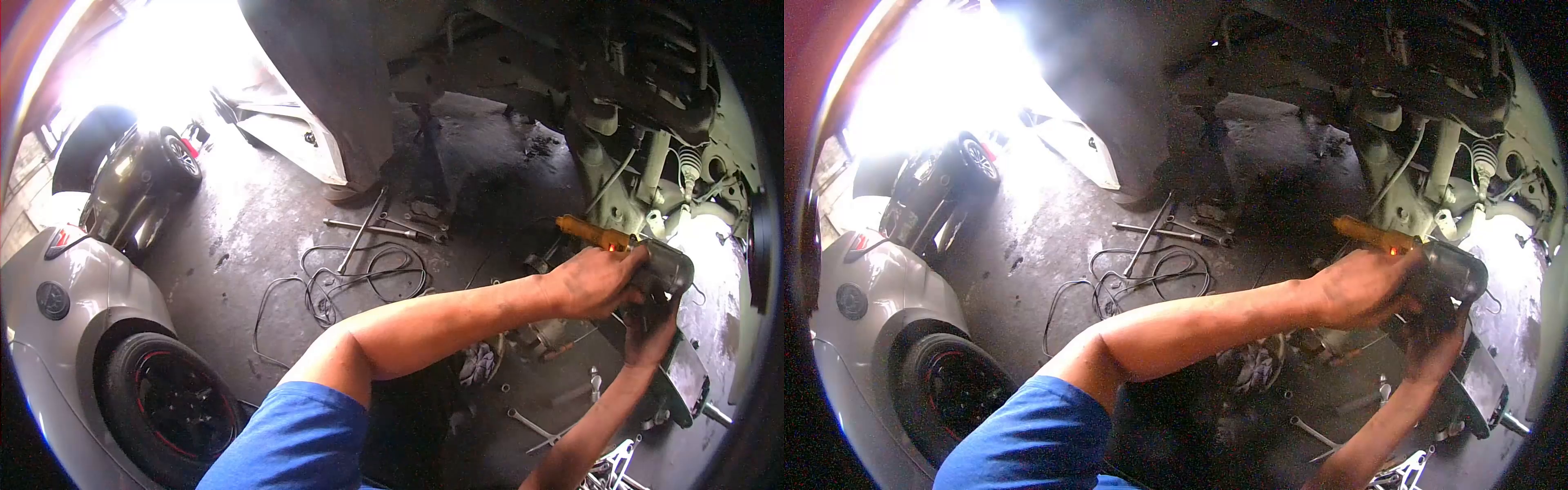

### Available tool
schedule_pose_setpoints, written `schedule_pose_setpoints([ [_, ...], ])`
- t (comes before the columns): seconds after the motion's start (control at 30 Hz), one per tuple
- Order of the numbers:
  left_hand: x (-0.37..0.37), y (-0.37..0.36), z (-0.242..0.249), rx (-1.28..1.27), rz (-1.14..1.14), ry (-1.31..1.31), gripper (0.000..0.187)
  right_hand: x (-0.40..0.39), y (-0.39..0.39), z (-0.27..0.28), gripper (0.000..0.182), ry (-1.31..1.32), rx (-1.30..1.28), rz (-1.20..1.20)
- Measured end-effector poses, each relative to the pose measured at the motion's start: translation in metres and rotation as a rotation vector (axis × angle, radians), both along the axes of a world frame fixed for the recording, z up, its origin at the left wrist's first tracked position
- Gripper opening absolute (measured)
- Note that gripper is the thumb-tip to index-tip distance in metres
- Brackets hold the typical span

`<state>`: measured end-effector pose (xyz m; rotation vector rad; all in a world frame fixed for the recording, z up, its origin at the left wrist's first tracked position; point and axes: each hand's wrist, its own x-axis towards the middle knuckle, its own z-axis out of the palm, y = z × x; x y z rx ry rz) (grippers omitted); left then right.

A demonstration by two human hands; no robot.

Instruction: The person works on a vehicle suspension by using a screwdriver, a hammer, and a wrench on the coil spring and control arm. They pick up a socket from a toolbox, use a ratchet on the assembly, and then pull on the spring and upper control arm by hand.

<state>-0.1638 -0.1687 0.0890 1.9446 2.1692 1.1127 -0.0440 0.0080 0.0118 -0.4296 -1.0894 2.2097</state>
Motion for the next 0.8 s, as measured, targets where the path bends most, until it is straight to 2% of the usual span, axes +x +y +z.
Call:
schedule_pose_setpoints([
  [0.03,0.001,0.001,0.000,0.010,-0.016,0.002,0.054,0.000,0.002,0.000,0.056,0.001,-0.014,0.003],
  [0.17,-0.005,0.003,-0.009,0.168,-0.142,0.061,0.060,-0.002,0.012,-0.022,0.047,0.385,-0.107,0.259],
  [0.2,-0.010,0.005,-0.019,0.159,-0.142,0.082,0.068,-0.003,0.010,-0.026,0.045,0.488,-0.130,0.291],
  [0.23,-0.008,0.000,-0.008,0.056,-0.156,-0.011,0.068,-0.003,0.010,-0.038,0.041,0.323,-0.083,0.077],
  [0.33,0.000,0.001,-0.005,-0.072,0.056,0.012,0.065,-0.002,-0.032,0.014,0.030,0.119,-0.307,-0.074],
  [0.4,0.012,-0.001,0.007,0.003,0.104,0.055,0.065,-0.008,-0.038,0.015,0.037,0.200,-0.362,-0.123],
  [0.43,0.011,0.001,0.002,0.136,0.055,0.159,0.063,-0.013,-0.025,-0.012,0.048,0.285,-0.391,-0.072],
  [0.47,0.013,0.003,0.003,0.112,0.072,0.252,0.064,-0.009,-0.027,-0.007,0.051,0.260,-0.392,-0.130],
  [0.63,0.019,0.005,-0.003,0.101,0.154,0.256,0.059,-0.004,-0.046,0.008,0.064,0.213,-0.263,-0.224],
  [0.73,0.016,0.006,0.001,0.073,0.160,0.190,0.051,-0.009,-0.043,0.026,0.068,0.153,-0.309,-0.269],
  [0.8,0.015,0.008,0.004,0.050,0.149,0.173,0.053,-0.009,-0.038,0.029,0.074,0.137,-0.297,-0.253],
])
